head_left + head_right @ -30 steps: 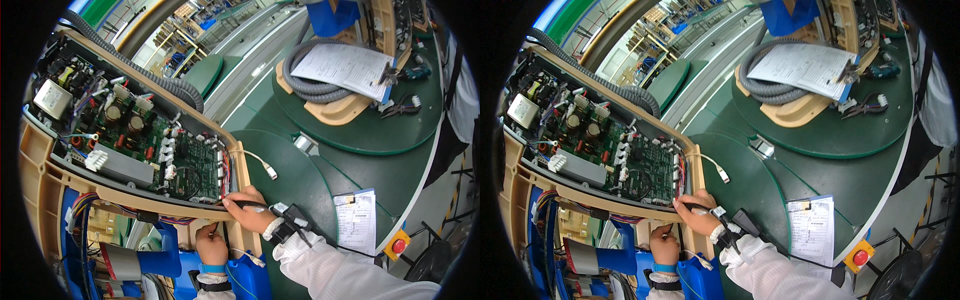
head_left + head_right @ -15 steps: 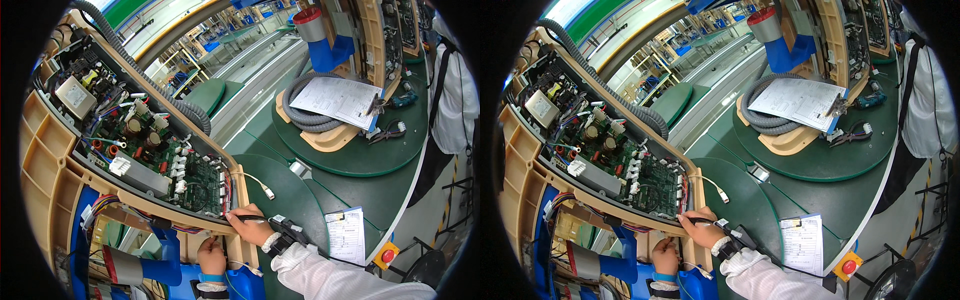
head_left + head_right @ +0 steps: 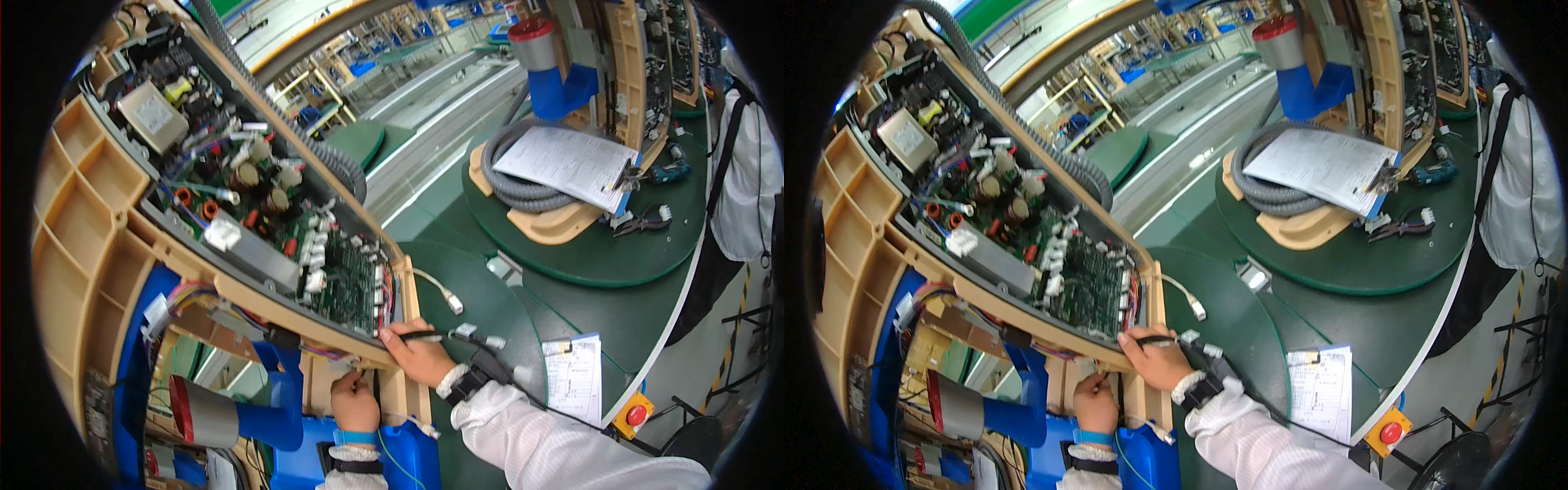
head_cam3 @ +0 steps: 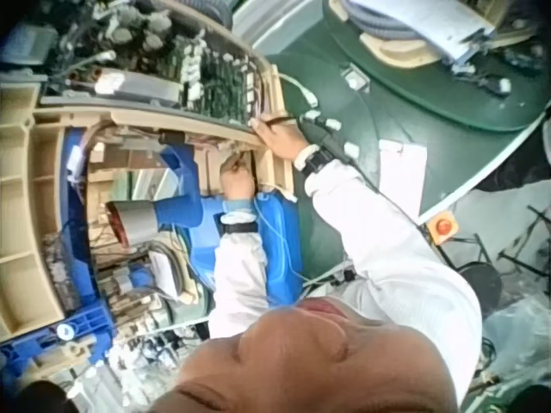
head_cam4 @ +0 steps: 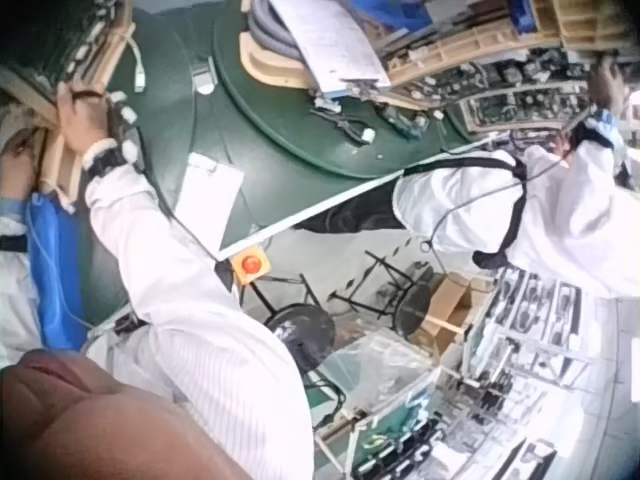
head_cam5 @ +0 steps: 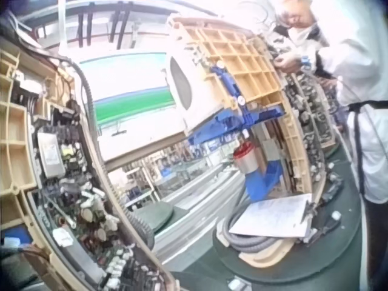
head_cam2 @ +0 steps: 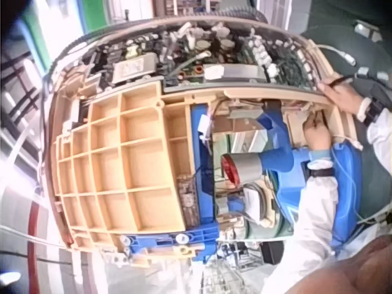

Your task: Assembling internal components and wiring into a blue electronic housing at a factory workstation.

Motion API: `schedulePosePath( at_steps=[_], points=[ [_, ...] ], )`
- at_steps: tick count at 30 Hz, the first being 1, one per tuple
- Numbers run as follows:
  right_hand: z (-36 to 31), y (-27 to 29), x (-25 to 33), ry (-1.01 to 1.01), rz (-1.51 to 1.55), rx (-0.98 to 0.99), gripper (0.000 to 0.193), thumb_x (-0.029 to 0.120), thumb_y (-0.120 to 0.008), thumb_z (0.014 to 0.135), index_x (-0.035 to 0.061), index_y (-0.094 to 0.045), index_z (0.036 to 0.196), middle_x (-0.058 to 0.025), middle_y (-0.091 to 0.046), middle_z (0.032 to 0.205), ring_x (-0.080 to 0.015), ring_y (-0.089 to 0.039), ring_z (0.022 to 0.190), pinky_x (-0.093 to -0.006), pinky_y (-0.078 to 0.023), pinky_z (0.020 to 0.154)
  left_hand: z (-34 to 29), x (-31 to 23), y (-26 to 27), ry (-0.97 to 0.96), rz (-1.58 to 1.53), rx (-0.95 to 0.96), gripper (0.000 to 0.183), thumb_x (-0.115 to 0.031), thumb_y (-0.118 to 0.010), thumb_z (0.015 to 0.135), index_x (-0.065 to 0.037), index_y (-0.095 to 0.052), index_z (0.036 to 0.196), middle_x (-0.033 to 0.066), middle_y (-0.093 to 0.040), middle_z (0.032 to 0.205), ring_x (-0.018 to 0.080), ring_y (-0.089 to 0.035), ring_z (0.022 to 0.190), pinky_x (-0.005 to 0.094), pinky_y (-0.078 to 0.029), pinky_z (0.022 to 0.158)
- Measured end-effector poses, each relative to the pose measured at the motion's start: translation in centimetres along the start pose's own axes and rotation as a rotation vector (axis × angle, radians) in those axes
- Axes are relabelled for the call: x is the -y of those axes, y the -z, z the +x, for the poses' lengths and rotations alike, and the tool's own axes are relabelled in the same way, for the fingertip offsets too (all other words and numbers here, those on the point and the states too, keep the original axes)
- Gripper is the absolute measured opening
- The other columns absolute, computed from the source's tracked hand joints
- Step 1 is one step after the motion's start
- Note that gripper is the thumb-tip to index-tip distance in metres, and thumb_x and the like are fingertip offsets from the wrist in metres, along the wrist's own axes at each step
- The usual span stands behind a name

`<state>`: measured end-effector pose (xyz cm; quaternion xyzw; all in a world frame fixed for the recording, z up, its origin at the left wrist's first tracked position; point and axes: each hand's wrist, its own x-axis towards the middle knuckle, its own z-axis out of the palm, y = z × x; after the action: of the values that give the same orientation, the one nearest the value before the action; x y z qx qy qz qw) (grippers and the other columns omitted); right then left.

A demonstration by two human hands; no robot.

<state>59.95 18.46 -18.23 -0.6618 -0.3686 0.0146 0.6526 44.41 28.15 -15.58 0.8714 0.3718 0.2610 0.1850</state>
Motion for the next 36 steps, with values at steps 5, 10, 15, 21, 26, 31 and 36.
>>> schedulePosePath(
  at_steps=[5, 10, 15, 21, 26, 31, 36],
  points=[
    [0.6, -1.5, -2.2, 0.041, 0.080, -0.047, 0.036, 0.037, -0.049, 0.101, 0.0065, -0.067, 0.096, -0.0187, -0.068, 0.092, -0.0420, -0.062, 0.087, -0.0509, -0.047, 0.080, 0.3, -1.3, 0.6, 0.100, -0.098, 0.064, 0.026, -0.004, -0.059, 0.087, 0.009, -0.069, 0.108, 0.0259, -0.069, 0.102, 0.0352, -0.068, 0.096, 0.0388, -0.052, 0.087],
    [1.0, 0.7, -1.5, -0.088, 0.145, 0.051, 0.036, 0.035, -0.050, 0.101, 0.0030, -0.066, 0.100, -0.0215, -0.067, 0.093, -0.0419, -0.063, 0.090, -0.0471, -0.049, 0.077, 0.2, -3.6, -0.1, 0.303, -0.299, 0.147, 0.024, -0.002, -0.066, 0.085, 0.008, -0.069, 0.106, 0.0077, -0.070, 0.083, 0.0126, -0.061, 0.071, 0.0271, -0.049, 0.065],
    [1.0, 0.8, -1.2, -0.150, 0.297, 0.115, 0.030, 0.026, -0.056, 0.097, 0.0009, -0.064, 0.109, -0.0186, -0.068, 0.095, -0.0323, -0.066, 0.084, -0.0396, -0.051, 0.076, 0.3, -3.1, 0.1, 0.242, -0.258, 0.171, 0.027, -0.004, -0.066, 0.085, 0.009, -0.069, 0.110, 0.0099, -0.071, 0.087, 0.0128, -0.062, 0.074, 0.0265, -0.050, 0.068],
    [1.5, 1.8, -2.1, -0.222, 0.428, 0.285, 0.036, 0.008, -0.055, 0.087, -0.0001, -0.061, 0.122, -0.0113, -0.067, 0.105, -0.0157, -0.062, 0.087, -0.0308, -0.050, 0.079, 0.2, -1.8, -0.2, 0.105, -0.172, 0.096, 0.028, -0.003, -0.064, 0.086, 0.010, -0.068, 0.110, 0.0158, -0.071, 0.093, 0.0185, -0.064, 0.079, 0.0314, -0.051, 0.074],
    [2.0, 2.5, -2.0, -0.260, 0.405, 0.331, 0.042, -0.002, -0.053, 0.085, 0.0004, -0.059, 0.127, -0.0100, -0.065, 0.113, -0.0174, -0.061, 0.104, -0.0306, -0.049, 0.093, 0.1, -2.4, -0.3, 0.183, -0.296, 0.124, 0.026, 0.001, -0.062, 0.087, 0.010, -0.067, 0.111, 0.0143, -0.070, 0.093, 0.0184, -0.064, 0.079, 0.0305, -0.052, 0.075],
    [2.2, 2.0, -2.1, -0.212, 0.361, 0.329, 0.043, -0.006, -0.056, 0.082, 0.0013, -0.062, 0.123, -0.0106, -0.066, 0.112, -0.0196, -0.063, 0.105, -0.0322, -0.051, 0.092, 0.0, -2.9, -0.2, 0.204, -0.333, 0.057, 0.033, 0.002, -0.061, 0.087, 0.010, -0.060, 0.119, 0.0119, -0.069, 0.091, 0.0174, -0.064, 0.079, 0.0296, -0.052, 0.073],
    [2.0, 1.0, -3.2, -0.219, 0.342, 0.286, 0.036, -0.003, -0.059, 0.078, 0.0030, -0.068, 0.113, -0.0150, -0.070, 0.102, -0.0255, -0.068, 0.093, -0.0351, -0.053, 0.084, -0.7, -2.2, -0.4, 0.195, -0.287, 0.087, 0.037, 0.002, -0.062, 0.087, 0.009, -0.057, 0.123, 0.0116, -0.069, 0.090, 0.0173, -0.064, 0.078, 0.0296, -0.051, 0.072]
  ],
)
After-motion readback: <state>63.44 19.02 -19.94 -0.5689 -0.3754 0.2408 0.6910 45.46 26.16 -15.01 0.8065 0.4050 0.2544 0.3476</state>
